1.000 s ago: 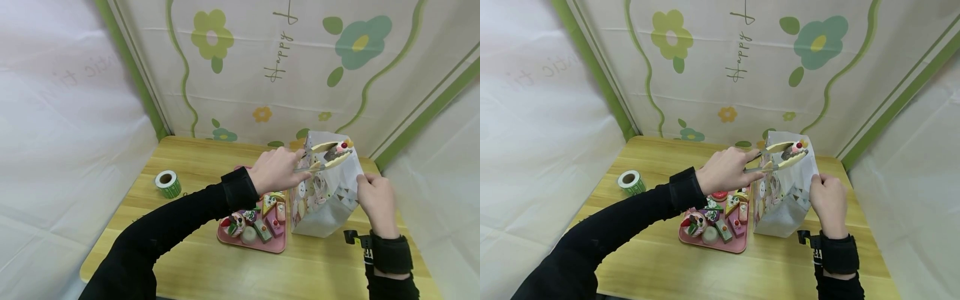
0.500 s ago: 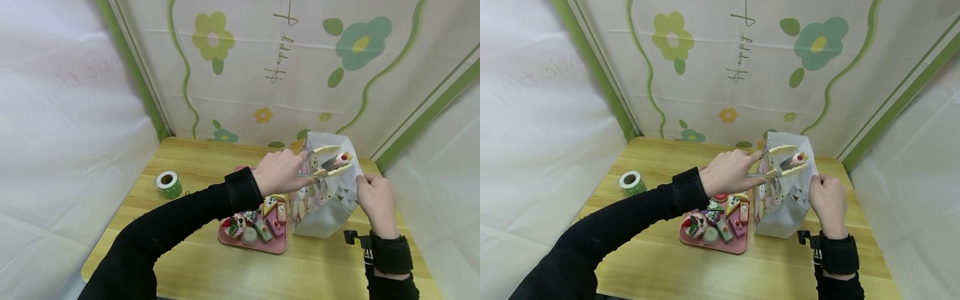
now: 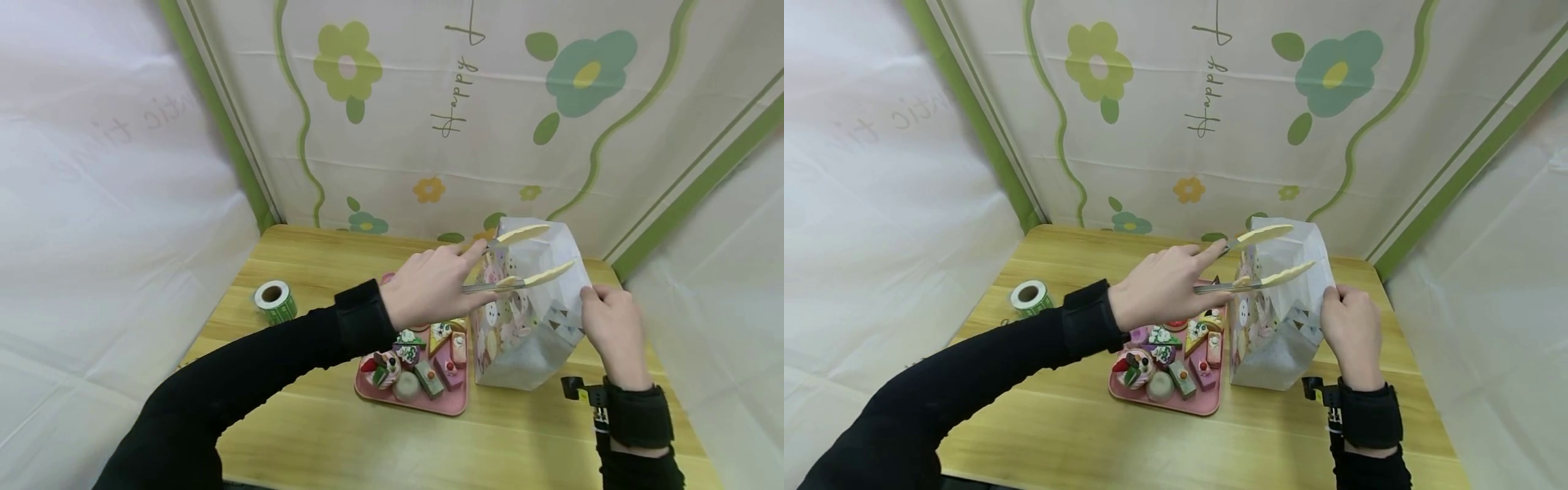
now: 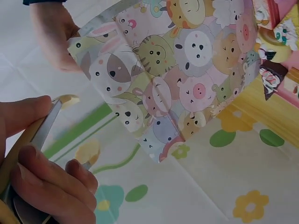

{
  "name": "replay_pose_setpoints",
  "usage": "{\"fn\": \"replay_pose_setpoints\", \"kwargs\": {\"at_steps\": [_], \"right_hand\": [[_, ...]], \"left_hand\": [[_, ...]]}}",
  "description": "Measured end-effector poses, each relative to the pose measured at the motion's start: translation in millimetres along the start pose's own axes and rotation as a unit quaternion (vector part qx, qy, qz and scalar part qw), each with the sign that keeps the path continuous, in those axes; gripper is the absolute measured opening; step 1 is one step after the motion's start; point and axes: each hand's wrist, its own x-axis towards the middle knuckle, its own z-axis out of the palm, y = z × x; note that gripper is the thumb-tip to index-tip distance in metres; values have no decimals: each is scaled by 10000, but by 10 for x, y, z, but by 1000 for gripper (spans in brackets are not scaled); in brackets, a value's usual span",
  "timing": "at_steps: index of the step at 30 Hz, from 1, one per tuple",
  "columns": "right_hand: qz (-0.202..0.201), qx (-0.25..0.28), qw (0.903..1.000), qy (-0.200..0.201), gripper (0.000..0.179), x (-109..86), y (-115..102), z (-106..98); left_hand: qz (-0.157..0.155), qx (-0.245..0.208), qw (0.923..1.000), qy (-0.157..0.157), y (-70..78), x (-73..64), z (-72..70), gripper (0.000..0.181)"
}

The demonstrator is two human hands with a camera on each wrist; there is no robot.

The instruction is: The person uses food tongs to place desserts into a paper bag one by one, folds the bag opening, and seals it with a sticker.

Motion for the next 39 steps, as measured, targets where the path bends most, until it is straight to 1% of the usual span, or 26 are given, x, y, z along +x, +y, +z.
{"fn": "replay_pose_setpoints", "kwargs": {"at_steps": [2,4,6,9,12,15,18,23,25,28,31,34,37,39], "right_hand": [[-21,-11,10000,-1,53,0,0,3],[-40,-19,10000,9,54,2,-3,5],[-60,-13,10000,4,54,7,-10,6],[-112,-9,9999,6,54,18,-20,6],[-162,-11,9999,34,53,13,-18,5],[-179,-8,9998,79,52,-10,3,6],[-168,64,9998,75,51,-44,38,5],[-133,101,9998,54,51,-105,112,-21],[-84,77,9999,59,52,-128,139,-33],[25,78,9999,59,53,-166,166,-50],[98,129,9999,13,54,-208,193,-73],[124,121,9998,15,54,-268,226,-98],[135,55,9999,49,54,-329,257,-125],[161,48,9999,39,54,-365,271,-143]], "left_hand": [[86,-80,9997,197,-70,-93,-30,76],[151,-101,9987,469,-149,-191,-61,76],[201,-157,9966,782,-235,-296,-87,76],[194,-281,9920,1215,-370,-476,-111,76],[134,-440,9871,1536,-502,-692,-95,77],[-27,-567,9832,1736,-618,-939,-12,77],[-429,-736,9810,1742,-715,-1197,131,77],[-1277,-1036,9743,1541,-878,-1585,463,78],[-1523,-1141,9708,1457,-939,-1735,609,77],[-1796,-1192,9676,1314,-1001,-1964,821,77],[-2044,-1233,9648,1103,-1001,-2193,1019,78],[-2248,-1325,9612,898,-954,-2383,1194,79],[-2370,-1360,9592,717,-894,-2502,1305,80],[-2394,-1385,9592,594,-862,-2556,1339,80]]}}
